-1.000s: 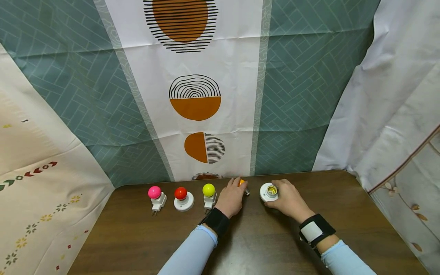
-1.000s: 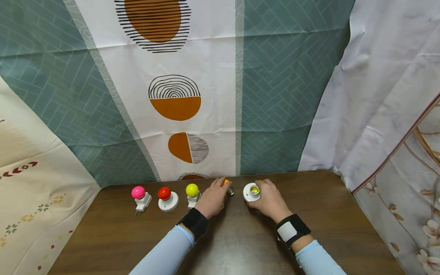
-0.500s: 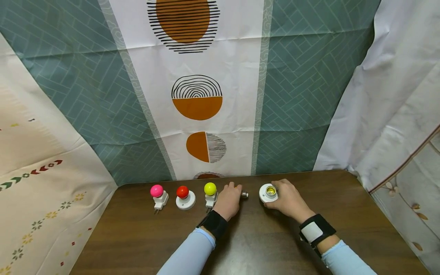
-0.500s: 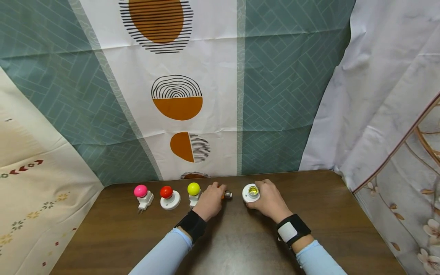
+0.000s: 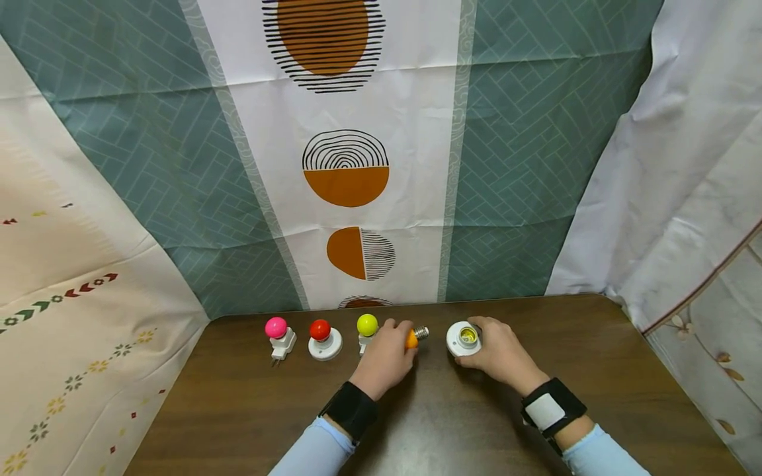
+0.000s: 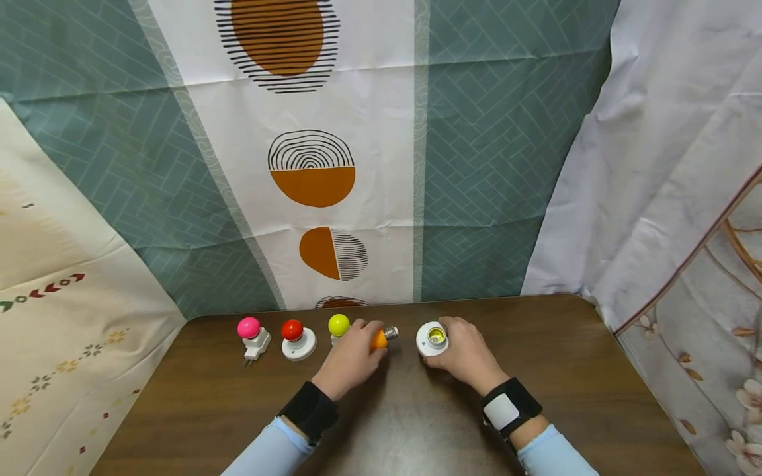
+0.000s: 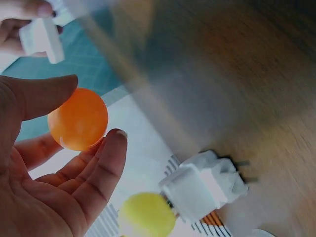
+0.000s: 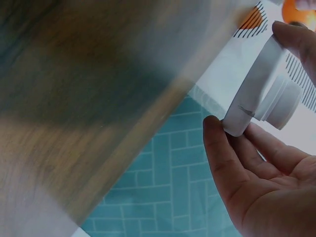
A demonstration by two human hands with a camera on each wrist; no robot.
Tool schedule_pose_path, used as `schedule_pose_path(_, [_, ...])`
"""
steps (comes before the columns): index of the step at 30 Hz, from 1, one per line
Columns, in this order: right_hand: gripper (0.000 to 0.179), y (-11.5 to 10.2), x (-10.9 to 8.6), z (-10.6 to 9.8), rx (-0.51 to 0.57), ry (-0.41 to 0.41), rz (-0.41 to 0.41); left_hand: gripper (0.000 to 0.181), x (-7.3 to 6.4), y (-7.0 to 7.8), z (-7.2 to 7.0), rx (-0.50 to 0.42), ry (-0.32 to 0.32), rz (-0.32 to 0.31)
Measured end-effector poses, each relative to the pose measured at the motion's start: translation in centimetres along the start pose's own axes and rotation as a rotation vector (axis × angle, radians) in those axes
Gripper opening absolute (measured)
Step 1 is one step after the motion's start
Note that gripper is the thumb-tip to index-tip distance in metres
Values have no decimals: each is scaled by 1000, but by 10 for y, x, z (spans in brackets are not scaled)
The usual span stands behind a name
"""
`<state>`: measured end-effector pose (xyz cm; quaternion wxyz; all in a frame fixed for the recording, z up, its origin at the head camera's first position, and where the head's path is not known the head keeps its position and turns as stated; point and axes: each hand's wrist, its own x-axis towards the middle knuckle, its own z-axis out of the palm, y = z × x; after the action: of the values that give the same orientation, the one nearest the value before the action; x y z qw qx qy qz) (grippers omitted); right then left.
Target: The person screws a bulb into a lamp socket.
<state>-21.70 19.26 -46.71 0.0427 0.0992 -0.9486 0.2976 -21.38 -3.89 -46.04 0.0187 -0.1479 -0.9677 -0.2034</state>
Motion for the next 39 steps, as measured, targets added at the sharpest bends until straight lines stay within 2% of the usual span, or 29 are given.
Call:
schedule_pose_path(6, [85,-10,-5,1,23,5,-33,55,-19,0,-16,-129,28,-47])
schedule_pose_path(10, [87,-16,-8,3,37,18,-47,57,-28,-1,-24,-214,81,-62])
schedule_pose_path(18, [81,-24,-12,9,92,6,-42,45,-38,0,-30,-404,164,-58])
schedule_pose_path(25, [81,-30,-14,15,121,3,-61,45,-39,8,-34,-443,216,-49])
schedule_pose_path(34, [82,-41,-14,18,138,-1,-64,48,-40,17,-36,-533,215,-8])
schedule_pose_path(39, [76,-47,-13,18,155,7,-66,48,-41,23,-38,-499,217,39])
